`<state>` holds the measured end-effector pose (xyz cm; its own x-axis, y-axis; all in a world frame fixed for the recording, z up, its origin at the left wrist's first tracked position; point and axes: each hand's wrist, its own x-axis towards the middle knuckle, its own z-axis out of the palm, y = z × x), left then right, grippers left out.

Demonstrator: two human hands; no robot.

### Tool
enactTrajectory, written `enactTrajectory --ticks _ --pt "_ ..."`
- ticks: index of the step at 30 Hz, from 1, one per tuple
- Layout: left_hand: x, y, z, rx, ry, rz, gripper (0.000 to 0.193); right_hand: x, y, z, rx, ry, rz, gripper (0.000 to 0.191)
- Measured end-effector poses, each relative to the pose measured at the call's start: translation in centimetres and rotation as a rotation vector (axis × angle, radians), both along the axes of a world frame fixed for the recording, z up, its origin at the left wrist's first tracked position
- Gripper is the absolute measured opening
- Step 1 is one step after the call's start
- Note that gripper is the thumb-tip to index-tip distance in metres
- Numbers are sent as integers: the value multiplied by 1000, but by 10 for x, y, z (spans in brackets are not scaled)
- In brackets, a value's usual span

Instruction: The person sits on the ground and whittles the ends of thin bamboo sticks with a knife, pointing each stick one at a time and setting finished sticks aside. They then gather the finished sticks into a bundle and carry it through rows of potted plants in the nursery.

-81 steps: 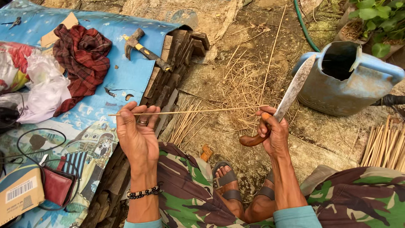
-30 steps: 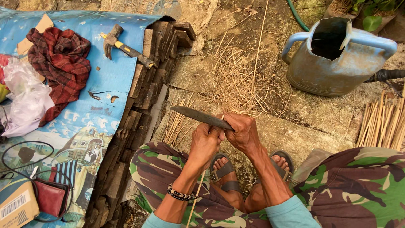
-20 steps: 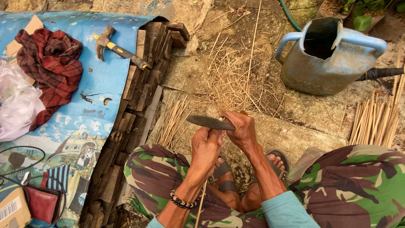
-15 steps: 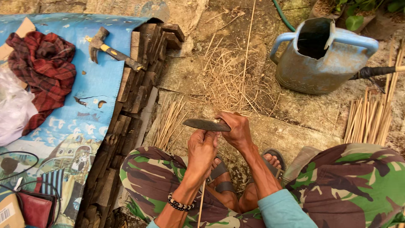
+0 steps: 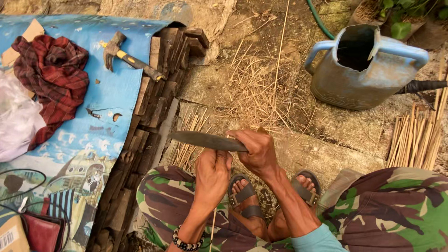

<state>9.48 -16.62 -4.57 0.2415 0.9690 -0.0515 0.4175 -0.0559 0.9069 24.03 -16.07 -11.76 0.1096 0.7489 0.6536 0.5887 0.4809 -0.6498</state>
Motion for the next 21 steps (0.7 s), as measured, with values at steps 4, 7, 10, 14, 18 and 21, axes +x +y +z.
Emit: enactTrajectory --ticks 4,7,10,14,18,21 --pt "-3 1 -13 -1 -6 -20 29 -8 0 1 -116 -132 -62 19" --pt "1 0 -6 117 20 -47 16 -4 8 -35 -122 -64 -97 11" --pt "1 -11 15 -115 -62 -88 32 19 20 -80 -540 175 -236 19" --pt "-5 -12 35 -129 -145 -76 28 53 28 -115 -505 531 -391 21" --pt "-7 18 40 -220 -134 -56 25 47 25 -111 -868 728 -357 26" --pt "-18 51 59 -232 -215 -44 23 33 21 -101 -949 721 -320 28"
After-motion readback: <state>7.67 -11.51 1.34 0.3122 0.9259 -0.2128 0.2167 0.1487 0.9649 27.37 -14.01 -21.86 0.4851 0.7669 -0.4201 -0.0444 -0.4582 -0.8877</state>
